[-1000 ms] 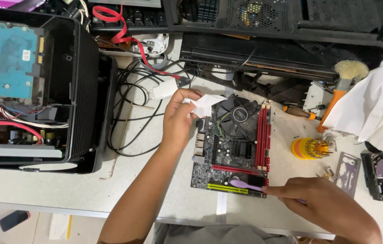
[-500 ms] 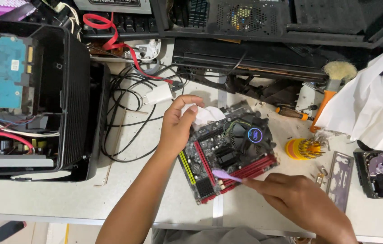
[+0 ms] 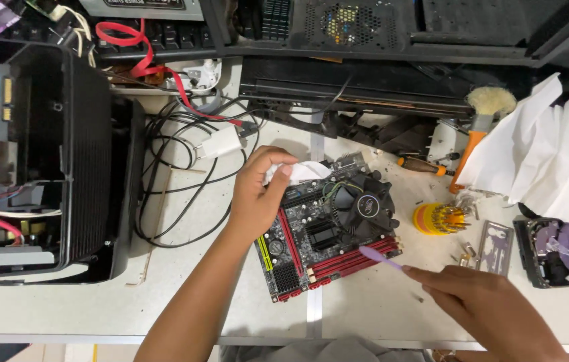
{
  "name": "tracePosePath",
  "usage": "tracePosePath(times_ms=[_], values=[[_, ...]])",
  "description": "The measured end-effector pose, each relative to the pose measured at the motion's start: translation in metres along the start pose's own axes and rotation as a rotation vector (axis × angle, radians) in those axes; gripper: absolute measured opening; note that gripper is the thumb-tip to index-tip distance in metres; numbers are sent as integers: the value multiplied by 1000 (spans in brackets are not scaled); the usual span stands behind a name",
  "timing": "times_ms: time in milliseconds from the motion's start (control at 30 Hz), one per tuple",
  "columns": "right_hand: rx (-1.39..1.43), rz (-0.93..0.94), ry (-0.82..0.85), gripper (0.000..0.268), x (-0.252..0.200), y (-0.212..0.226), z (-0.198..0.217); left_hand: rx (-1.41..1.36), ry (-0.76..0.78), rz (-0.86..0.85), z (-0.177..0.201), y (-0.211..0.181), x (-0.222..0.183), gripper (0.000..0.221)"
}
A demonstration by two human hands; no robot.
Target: Cleaning a computer motherboard using a toothbrush and paper towels on a repair bench
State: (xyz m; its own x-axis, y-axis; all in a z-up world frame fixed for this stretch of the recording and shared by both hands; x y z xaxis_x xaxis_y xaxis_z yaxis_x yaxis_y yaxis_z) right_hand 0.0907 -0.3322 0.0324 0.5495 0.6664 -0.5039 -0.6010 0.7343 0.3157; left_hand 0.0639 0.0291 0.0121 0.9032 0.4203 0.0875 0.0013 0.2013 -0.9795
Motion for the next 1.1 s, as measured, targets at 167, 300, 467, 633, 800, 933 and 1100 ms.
tracePosePath(times_ms=[167,300,467,633,800,933,1100], values=[[90,130,-42,44,2,21,-3,-20,5,49,0,2,-1,21],[48,-54,58,46,2,-4,-12,22,-14,-11,0,-3,-1,18],[-32,65,25,52,-4,-2,-3,-19,1,31,-1,0,-2,20],[39,-144,-7,44,-11,-18,5,-10,-5,37,-1,1,0,18],[-43,42,-121,45,-1,4,4,13,-19,2,0,3,1,17],[-139,77,-13,50,21,22,-7,-15,-14,40,0,3,0,18],[-308,52,84,47,19,23,13,-3,-23,-6,0,0,-2,17]])
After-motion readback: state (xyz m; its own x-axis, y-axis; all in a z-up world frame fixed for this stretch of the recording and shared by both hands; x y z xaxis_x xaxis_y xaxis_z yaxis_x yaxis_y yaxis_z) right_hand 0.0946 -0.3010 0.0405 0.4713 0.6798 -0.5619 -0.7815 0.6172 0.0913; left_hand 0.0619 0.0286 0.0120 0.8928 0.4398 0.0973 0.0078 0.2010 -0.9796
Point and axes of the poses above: each hand's wrist, its own x-axis towards the middle knuckle, its own z-axis out of the back of the hand, y = z × x, the point moved 6 cm from there along x, towards the middle knuckle, and after that the axes turned 12 degrees about z, right-handed, at the moved point
